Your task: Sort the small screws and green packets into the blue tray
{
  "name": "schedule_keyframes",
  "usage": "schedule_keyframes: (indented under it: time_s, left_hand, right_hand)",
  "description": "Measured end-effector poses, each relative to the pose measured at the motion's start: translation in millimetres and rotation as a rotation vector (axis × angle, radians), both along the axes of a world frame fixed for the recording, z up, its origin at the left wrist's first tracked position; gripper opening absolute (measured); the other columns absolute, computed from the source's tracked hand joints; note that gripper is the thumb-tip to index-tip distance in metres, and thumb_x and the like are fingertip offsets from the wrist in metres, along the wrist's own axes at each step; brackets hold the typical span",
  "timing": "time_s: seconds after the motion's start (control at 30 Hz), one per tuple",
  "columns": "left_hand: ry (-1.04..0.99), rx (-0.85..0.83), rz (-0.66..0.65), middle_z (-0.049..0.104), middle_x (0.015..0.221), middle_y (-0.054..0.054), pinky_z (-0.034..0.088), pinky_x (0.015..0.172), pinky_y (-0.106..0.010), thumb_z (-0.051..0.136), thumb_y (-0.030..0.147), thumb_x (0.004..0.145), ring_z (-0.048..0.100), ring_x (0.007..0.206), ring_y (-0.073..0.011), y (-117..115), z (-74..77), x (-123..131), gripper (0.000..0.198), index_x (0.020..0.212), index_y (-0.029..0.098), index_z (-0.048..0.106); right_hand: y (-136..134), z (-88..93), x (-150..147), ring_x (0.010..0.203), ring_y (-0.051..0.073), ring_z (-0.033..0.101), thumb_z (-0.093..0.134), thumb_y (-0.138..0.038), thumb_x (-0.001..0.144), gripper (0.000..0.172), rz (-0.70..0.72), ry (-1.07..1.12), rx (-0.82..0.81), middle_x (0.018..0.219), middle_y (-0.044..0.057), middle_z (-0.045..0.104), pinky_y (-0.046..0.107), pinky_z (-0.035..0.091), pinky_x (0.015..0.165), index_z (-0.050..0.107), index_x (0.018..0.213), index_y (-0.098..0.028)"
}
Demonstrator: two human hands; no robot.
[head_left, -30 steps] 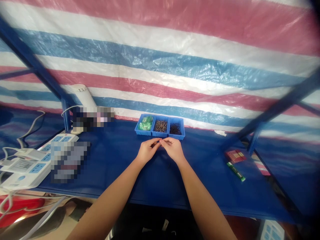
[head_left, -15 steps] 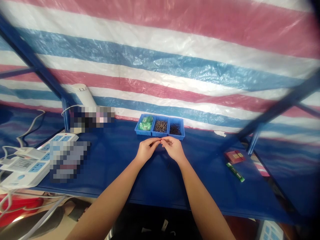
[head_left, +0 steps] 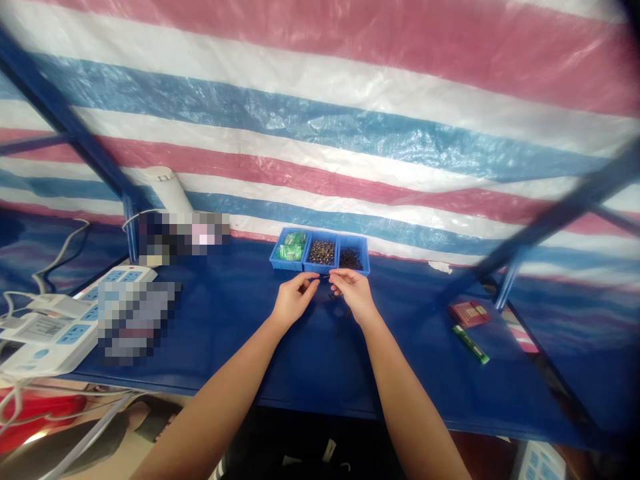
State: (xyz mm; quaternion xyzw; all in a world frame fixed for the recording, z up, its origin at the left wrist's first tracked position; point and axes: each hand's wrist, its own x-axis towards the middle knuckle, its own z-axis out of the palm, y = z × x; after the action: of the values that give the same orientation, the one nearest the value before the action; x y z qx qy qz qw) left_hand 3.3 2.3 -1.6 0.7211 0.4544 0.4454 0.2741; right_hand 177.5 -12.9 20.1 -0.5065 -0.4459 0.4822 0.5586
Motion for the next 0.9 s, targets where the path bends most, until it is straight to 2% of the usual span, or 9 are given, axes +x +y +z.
schedule_keyframes:
  time_s: [0.27, 0.33, 0.43, 0.5, 0.57, 0.67, 0.77, 0.9]
  left_hand:
    - [0.010, 0.022, 0.082, 0.058, 0.060, 0.003, 0.045, 0.060, -0.022, 0.054, 0.040, 0.091, 0.055, 0.054, -0.0109, 0, 0.7, -1, 0.027, 0.101, 0.020, 0.069]
    - [0.009, 0.023, 0.083, 0.057, 0.059, 0.004, 0.045, 0.060, -0.022, 0.054, 0.039, 0.091, 0.054, 0.054, -0.0106, 0, 0.6, 0, 0.027, 0.101, 0.020, 0.069]
    - [0.013, 0.021, 0.085, 0.056, 0.059, 0.004, 0.044, 0.060, -0.022, 0.054, 0.039, 0.091, 0.052, 0.053, -0.0102, 0, 0.5, 0, 0.026, 0.101, 0.020, 0.069]
    - [0.015, 0.017, 0.084, 0.057, 0.059, 0.004, 0.044, 0.059, -0.022, 0.054, 0.039, 0.091, 0.052, 0.053, -0.0102, 0, 1.0, 0, 0.026, 0.100, 0.020, 0.069]
    - [0.017, 0.014, 0.082, 0.057, 0.060, 0.004, 0.044, 0.059, -0.022, 0.054, 0.039, 0.091, 0.053, 0.054, -0.0104, -1, 1.7, 0, 0.026, 0.101, 0.020, 0.069]
    - [0.024, 0.007, 0.073, 0.058, 0.060, 0.003, 0.045, 0.059, -0.022, 0.054, 0.039, 0.091, 0.054, 0.054, -0.0110, -1, 2.8, -1, 0.026, 0.101, 0.020, 0.069]
    - [0.029, -0.002, 0.072, 0.058, 0.060, 0.003, 0.045, 0.060, -0.022, 0.054, 0.039, 0.091, 0.055, 0.055, -0.0115, -1, 3.3, -1, 0.026, 0.100, 0.020, 0.069]
    - [0.035, 0.008, 0.101, 0.058, 0.060, 0.003, 0.044, 0.059, -0.022, 0.054, 0.039, 0.091, 0.055, 0.055, -0.0112, -2, 3.5, -1, 0.026, 0.100, 0.020, 0.069]
  right_hand:
    - [7, -3.2, 15, 0.059, 0.016, 0.064, 0.074, -0.039, 0.069, 0.031, -0.199, 0.024, -0.046, 0.076, 0.007, 0.072, 0.026, 0.050, 0.050, 0.073, 0.090, -0.015]
    - [8, -2.4, 18, 0.067, 0.018, 0.068, 0.072, -0.040, 0.071, 0.036, -0.239, 0.019, 0.004, 0.085, 0.009, 0.074, 0.028, 0.053, 0.055, 0.072, 0.098, -0.016]
    - [7, -0.8, 22, 0.076, 0.019, 0.070, 0.068, -0.041, 0.076, 0.051, -0.232, -0.028, 0.088, 0.103, 0.010, 0.073, 0.031, 0.055, 0.063, 0.063, 0.122, -0.018]
    - [5, -1.0, 23, 0.074, 0.019, 0.070, 0.065, -0.040, 0.079, 0.046, -0.215, -0.171, 0.107, 0.098, 0.008, 0.074, 0.032, 0.055, 0.065, 0.065, 0.120, -0.020]
    - [3, -2.6, 24, 0.070, 0.019, 0.068, 0.065, -0.037, 0.079, 0.029, -0.175, -0.396, 0.107, 0.084, 0.005, 0.074, 0.033, 0.054, 0.067, 0.072, 0.102, -0.021]
    - [-3, -6.4, 25, 0.065, 0.020, 0.066, 0.068, -0.032, 0.076, 0.011, -0.007, -0.677, 0.082, 0.072, 0.002, 0.072, 0.032, 0.051, 0.064, 0.075, 0.081, -0.025]
    - [-7, -7.7, 26, 0.060, 0.020, 0.064, 0.070, -0.028, 0.072, 0.005, 0.148, -0.793, 0.051, 0.069, 0.003, 0.072, 0.029, 0.047, 0.056, 0.075, 0.073, -0.025]
    - [-10, -3.8, 25, 0.062, 0.019, 0.064, 0.068, -0.022, 0.072, 0.006, 0.188, -0.888, 0.034, 0.073, 0.003, 0.072, 0.028, 0.045, 0.056, 0.074, 0.071, -0.024]
